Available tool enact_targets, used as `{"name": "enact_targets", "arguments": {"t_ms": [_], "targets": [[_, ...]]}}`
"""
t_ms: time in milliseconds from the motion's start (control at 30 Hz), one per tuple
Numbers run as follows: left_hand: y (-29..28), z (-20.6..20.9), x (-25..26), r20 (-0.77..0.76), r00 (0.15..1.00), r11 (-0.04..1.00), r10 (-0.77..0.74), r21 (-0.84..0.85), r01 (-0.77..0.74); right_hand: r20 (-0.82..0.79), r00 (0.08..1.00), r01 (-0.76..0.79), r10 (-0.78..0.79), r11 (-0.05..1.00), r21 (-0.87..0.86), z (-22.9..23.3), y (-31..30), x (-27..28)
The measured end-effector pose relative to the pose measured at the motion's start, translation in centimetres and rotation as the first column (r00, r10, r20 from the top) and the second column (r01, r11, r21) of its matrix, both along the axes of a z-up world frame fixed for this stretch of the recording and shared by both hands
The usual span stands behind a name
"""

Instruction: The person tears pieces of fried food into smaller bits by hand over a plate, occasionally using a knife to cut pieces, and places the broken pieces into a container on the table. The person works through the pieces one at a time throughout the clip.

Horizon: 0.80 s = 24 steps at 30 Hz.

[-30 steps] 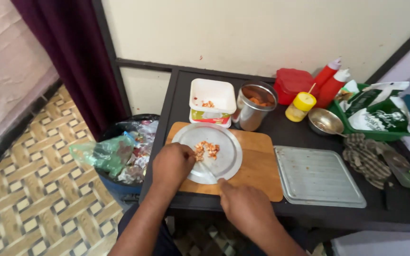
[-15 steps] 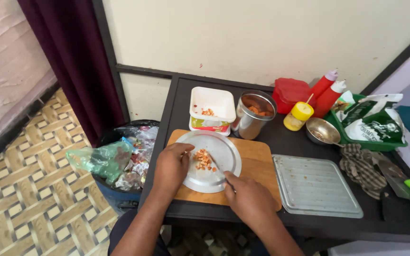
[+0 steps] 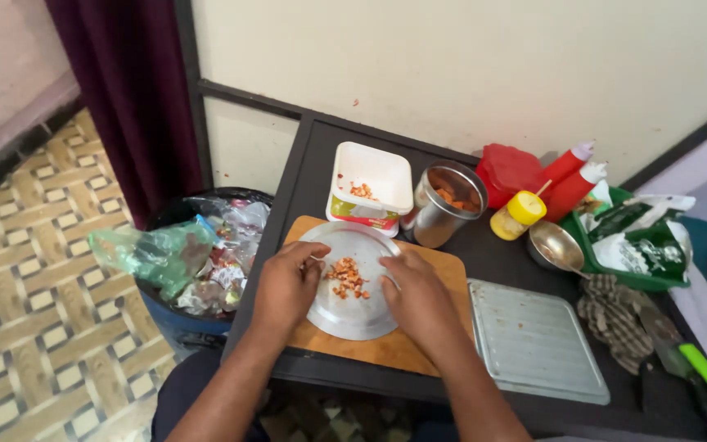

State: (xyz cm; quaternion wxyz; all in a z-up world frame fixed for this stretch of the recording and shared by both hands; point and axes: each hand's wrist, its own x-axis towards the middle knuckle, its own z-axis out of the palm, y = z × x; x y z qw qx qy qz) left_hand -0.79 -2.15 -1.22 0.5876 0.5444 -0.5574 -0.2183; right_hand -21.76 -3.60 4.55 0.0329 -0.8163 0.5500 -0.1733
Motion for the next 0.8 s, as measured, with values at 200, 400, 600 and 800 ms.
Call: {"name": "enact_targets", "arguments": {"t_ms": [200, 400, 600, 800], "targets": [[-0.3, -0.5, 0.4, 0.005, 1.0, 0.999, 0.028, -0.042, -0.028, 0.289, 0.891, -0.349, 0.35, 0.935, -0.056, -1.4, -1.5, 5.3], [0.2, 0.1, 0.4, -0.016, 0.998, 0.998, 0.054, -0.041, -0.054, 0.124, 0.92, -0.365, 0.372, 0.928, -0.075, -2.7, -0.1, 4.8], [0.5, 1.2, 0.0, 0.115, 0.991, 0.997, 0.066, 0.042, -0.072, -0.015, 0.892, -0.45, 0.451, 0.888, -0.093, -1.3, 0.9, 2.4], [0.4, 1.2, -0.2, 0.2, 0.975, 0.994, 0.094, 0.042, -0.104, 0.021, 0.884, -0.467, 0.468, 0.884, -0.042, -1.9, 1.1, 1.8]]}}
